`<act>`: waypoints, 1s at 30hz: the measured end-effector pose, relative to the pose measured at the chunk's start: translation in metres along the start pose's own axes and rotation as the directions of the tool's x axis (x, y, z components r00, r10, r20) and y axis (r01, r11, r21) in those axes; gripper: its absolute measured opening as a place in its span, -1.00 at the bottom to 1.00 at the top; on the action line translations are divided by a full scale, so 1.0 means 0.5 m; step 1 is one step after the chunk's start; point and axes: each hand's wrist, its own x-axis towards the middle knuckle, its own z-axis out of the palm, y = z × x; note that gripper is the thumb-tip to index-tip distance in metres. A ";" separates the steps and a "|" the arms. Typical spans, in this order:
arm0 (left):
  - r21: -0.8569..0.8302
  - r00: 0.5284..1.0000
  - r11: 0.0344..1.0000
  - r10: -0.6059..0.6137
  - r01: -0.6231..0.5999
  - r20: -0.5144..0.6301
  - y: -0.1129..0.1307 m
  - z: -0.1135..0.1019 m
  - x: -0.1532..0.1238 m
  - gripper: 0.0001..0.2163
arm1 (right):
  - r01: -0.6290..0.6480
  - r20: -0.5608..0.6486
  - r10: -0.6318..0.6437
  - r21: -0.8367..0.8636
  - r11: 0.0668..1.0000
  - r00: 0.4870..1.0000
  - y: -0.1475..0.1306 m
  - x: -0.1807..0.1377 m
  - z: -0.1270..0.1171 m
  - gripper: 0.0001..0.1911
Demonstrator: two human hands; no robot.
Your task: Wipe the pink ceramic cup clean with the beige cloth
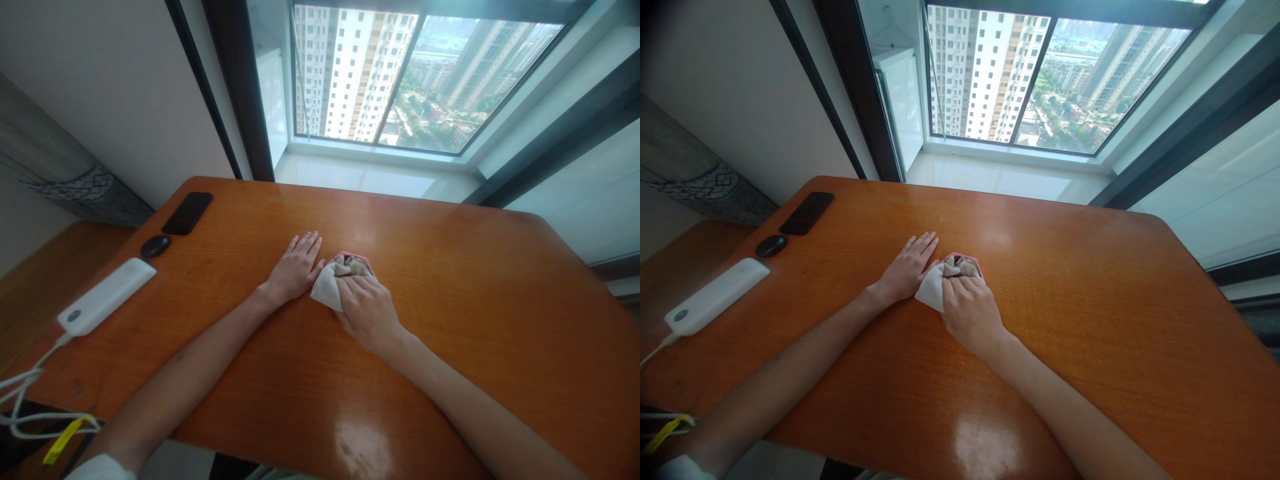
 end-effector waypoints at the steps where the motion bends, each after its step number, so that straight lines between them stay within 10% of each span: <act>1: -0.003 1.000 1.000 0.001 -0.001 -0.003 -0.001 0.002 0.000 -0.39 | -0.004 0.006 0.004 0.008 1.000 1.000 0.002 0.001 0.000 -0.90; 30: -0.014 1.000 1.000 0.002 -0.002 0.002 -0.002 0.001 0.000 -0.38 | -0.147 0.308 0.138 0.004 0.989 0.941 -0.008 0.029 -0.034 -0.81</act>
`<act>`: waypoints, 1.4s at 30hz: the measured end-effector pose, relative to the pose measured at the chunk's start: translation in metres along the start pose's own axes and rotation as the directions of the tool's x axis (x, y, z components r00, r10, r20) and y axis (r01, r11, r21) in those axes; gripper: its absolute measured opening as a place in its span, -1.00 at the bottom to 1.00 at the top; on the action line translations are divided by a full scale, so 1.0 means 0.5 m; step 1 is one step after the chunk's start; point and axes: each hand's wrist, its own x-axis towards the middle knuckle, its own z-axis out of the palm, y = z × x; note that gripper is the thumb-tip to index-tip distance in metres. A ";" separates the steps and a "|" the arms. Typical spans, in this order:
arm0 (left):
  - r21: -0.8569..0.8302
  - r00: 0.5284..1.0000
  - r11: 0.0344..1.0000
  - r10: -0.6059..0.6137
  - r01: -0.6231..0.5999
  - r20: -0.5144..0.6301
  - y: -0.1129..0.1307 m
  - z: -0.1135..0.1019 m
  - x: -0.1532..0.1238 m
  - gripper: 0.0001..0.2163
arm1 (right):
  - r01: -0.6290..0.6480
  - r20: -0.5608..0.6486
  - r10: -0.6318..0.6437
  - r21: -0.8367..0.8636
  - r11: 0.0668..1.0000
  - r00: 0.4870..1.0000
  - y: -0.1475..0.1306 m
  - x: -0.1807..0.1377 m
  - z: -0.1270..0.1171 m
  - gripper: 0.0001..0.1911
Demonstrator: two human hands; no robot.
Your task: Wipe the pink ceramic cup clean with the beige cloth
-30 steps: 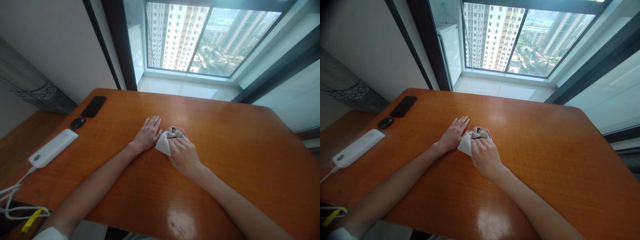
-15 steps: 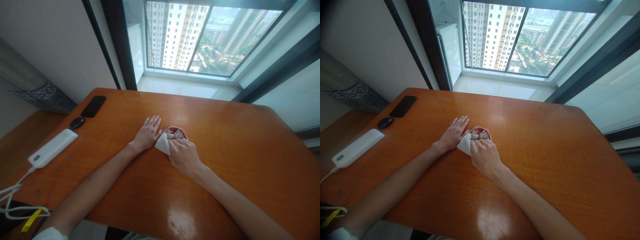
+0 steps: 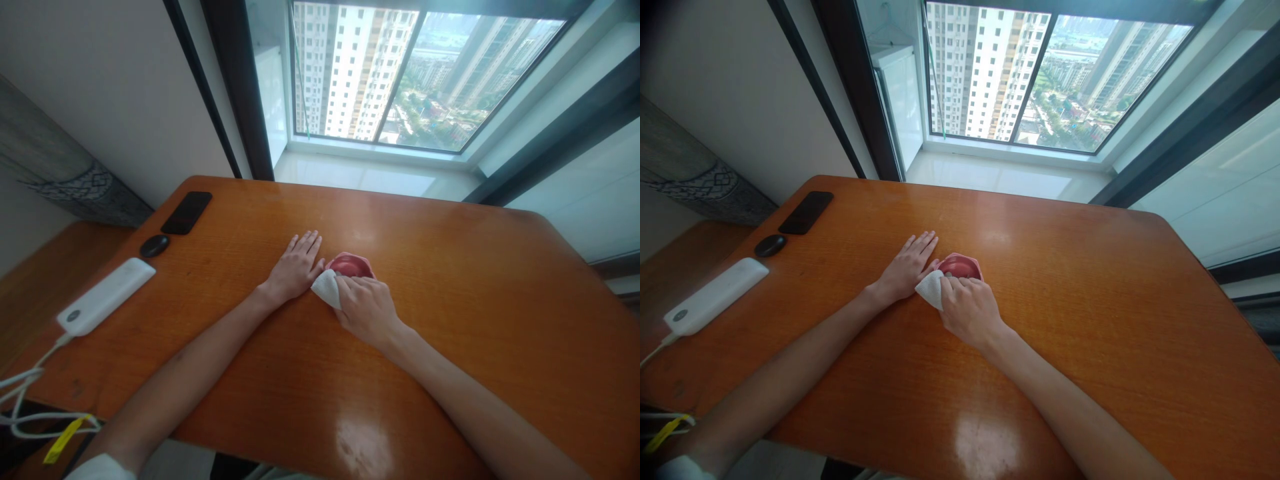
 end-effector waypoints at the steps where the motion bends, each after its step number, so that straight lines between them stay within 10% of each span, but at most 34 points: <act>1: 0.000 1.000 1.000 -0.003 0.003 0.001 0.001 -0.001 0.000 -0.38 | 0.000 -0.003 0.000 -0.005 1.000 1.000 0.000 0.001 0.001 -0.82; 13: -0.003 1.000 1.000 -0.010 0.010 -0.010 0.001 0.004 0.002 -0.39 | 0.069 -0.379 -0.088 -0.064 0.996 0.921 0.027 0.000 0.059 -0.84; 18: -0.075 0.996 0.997 0.032 -0.038 -0.080 0.005 -0.007 -0.002 -0.43 | 0.017 -0.499 0.180 0.365 0.931 0.847 0.048 0.001 0.043 -0.53; 23: -0.169 0.920 0.944 0.218 -0.284 -0.326 0.031 -0.030 -0.024 -0.44 | -0.165 -0.128 0.744 0.938 0.306 0.656 0.044 0.010 0.009 -0.38; 31: 0.016 0.714 0.776 0.588 -0.630 -0.381 0.103 0.008 -0.044 -0.27 | 0.052 0.186 0.723 0.955 -0.293 0.665 -0.010 0.014 0.035 -0.67; 42: -0.005 0.725 0.815 0.512 -0.579 -0.461 0.084 0.013 -0.038 -0.19 | 0.149 -0.067 0.724 0.988 -0.050 0.687 -0.012 0.010 0.061 -0.68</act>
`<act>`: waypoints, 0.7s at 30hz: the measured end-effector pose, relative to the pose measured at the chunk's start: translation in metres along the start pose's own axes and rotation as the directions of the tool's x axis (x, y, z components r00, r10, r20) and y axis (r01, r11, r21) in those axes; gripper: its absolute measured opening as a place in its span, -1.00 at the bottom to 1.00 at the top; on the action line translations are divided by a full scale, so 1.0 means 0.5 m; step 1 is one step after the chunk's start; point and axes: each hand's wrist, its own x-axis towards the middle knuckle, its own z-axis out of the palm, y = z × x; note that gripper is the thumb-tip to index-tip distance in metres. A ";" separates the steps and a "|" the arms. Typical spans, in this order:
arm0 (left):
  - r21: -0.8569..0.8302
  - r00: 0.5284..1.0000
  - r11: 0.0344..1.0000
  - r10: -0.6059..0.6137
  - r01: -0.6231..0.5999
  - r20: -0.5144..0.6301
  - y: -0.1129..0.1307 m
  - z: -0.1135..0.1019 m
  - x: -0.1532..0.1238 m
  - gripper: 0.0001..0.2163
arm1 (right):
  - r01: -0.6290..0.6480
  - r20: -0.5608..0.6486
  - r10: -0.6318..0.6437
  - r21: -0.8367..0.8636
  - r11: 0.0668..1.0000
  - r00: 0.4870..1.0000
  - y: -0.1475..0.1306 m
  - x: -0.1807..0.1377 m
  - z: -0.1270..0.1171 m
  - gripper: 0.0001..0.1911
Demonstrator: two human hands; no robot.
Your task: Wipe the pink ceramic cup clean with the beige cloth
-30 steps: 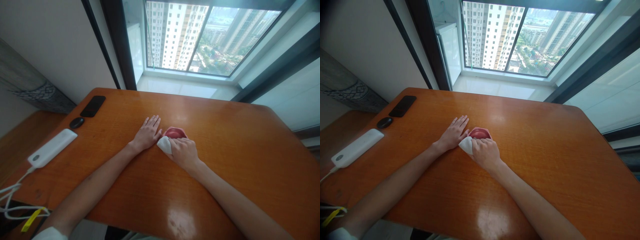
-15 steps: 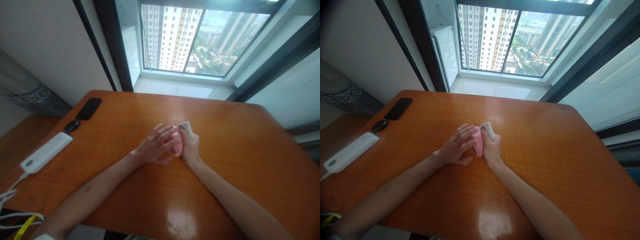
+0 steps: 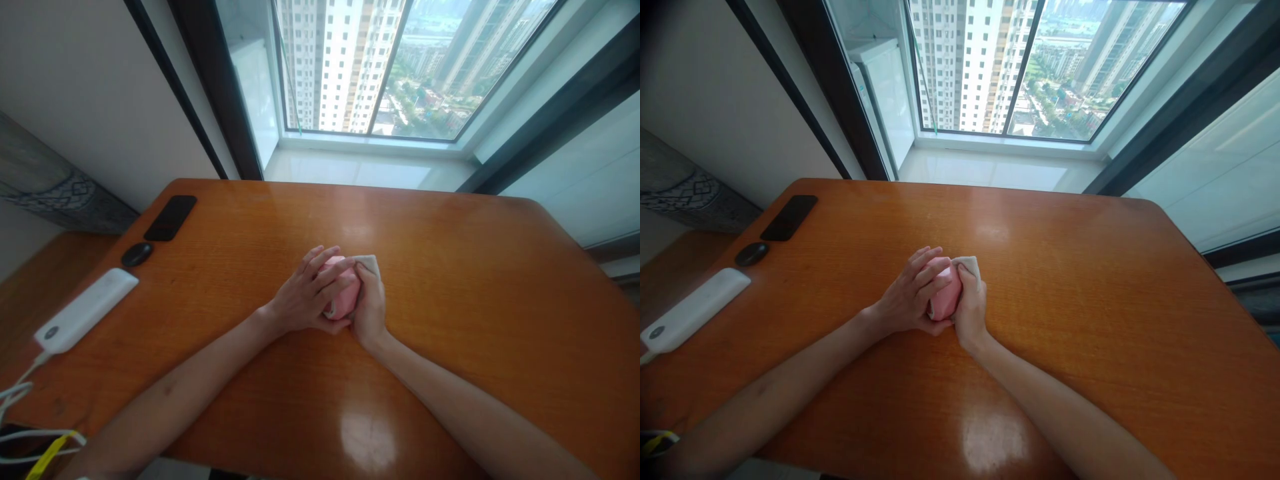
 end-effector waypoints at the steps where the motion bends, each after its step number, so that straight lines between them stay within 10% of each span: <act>1: -0.006 1.000 1.000 -0.020 0.020 0.001 0.000 -0.002 0.000 -0.19 | -0.003 0.012 0.003 0.007 1.000 1.000 0.004 0.001 -0.001 -0.67; 15: -0.246 0.981 0.950 -0.194 0.192 0.017 0.005 -0.006 -0.008 -0.04 | -0.163 0.100 0.153 0.099 0.982 0.983 0.005 -0.010 0.005 -0.55; 21: -0.609 0.939 0.715 -0.284 0.343 0.195 0.007 -0.022 -0.002 -0.18 | -0.184 0.107 0.174 0.101 0.978 0.979 0.005 -0.023 0.012 -0.45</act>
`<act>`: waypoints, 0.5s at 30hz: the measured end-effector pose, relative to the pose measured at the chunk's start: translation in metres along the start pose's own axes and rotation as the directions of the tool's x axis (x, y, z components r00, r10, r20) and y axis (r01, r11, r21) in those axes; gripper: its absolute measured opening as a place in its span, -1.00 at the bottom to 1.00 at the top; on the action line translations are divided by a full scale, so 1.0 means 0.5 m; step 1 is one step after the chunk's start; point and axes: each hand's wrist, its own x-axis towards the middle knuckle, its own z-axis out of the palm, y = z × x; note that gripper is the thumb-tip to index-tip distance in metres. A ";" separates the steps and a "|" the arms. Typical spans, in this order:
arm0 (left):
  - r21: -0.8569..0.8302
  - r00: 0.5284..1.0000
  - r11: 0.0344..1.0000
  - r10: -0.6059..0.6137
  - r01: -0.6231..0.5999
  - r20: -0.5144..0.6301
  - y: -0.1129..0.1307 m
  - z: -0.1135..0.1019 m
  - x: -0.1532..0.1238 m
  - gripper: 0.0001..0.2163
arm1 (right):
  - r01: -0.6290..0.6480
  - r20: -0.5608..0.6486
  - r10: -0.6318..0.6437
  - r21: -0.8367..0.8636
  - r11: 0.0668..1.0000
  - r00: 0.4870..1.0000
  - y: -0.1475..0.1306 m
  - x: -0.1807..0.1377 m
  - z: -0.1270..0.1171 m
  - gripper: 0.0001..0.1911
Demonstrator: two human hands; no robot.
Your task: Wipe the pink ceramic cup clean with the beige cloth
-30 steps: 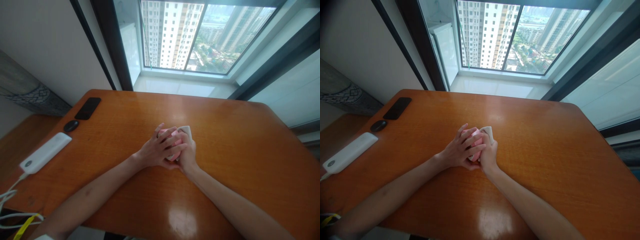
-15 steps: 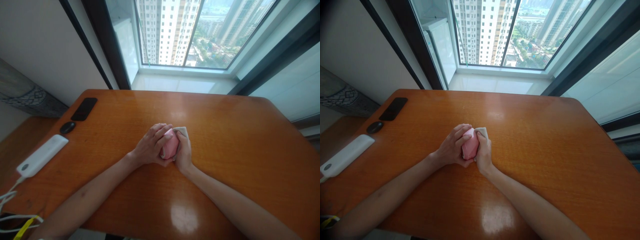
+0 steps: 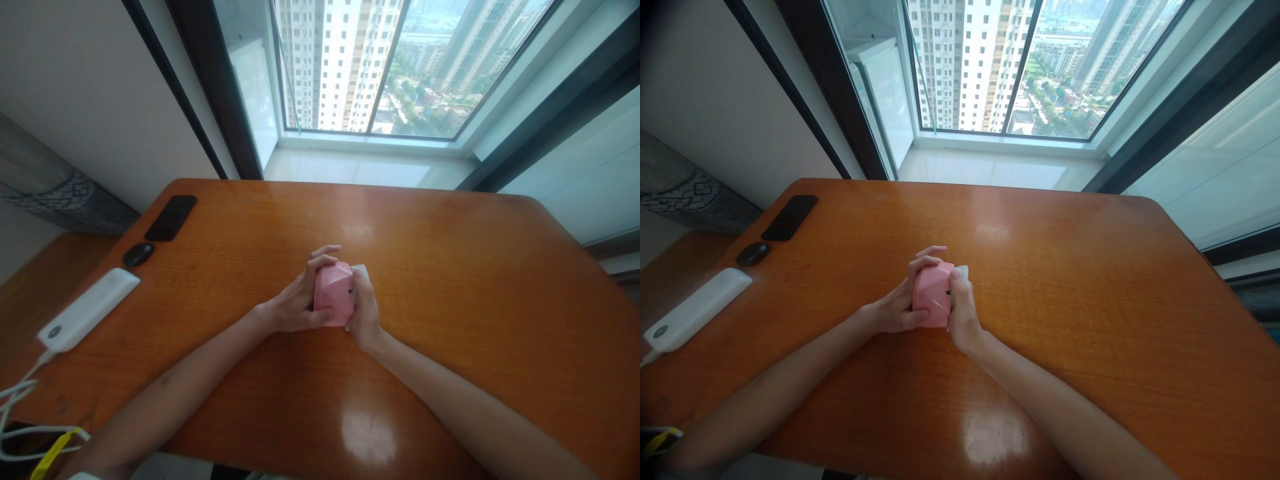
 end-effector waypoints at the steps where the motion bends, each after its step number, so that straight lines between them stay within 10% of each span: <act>1: -0.088 0.999 0.996 -0.031 0.033 0.021 0.003 -0.001 0.001 -0.20 | 0.010 0.008 -0.010 -0.010 1.000 1.000 0.003 -0.003 0.000 -0.45; 6: -0.289 0.986 0.944 -0.140 0.159 0.085 0.011 0.000 0.006 -0.16 | 0.018 0.031 -0.017 -0.030 0.999 0.999 0.012 -0.007 -0.001 -0.45; 15: 0.062 0.998 0.997 -0.032 0.036 -0.061 0.016 -0.008 0.010 -0.16 | -0.042 -0.056 0.045 0.067 0.997 0.997 0.008 0.004 -0.004 -0.47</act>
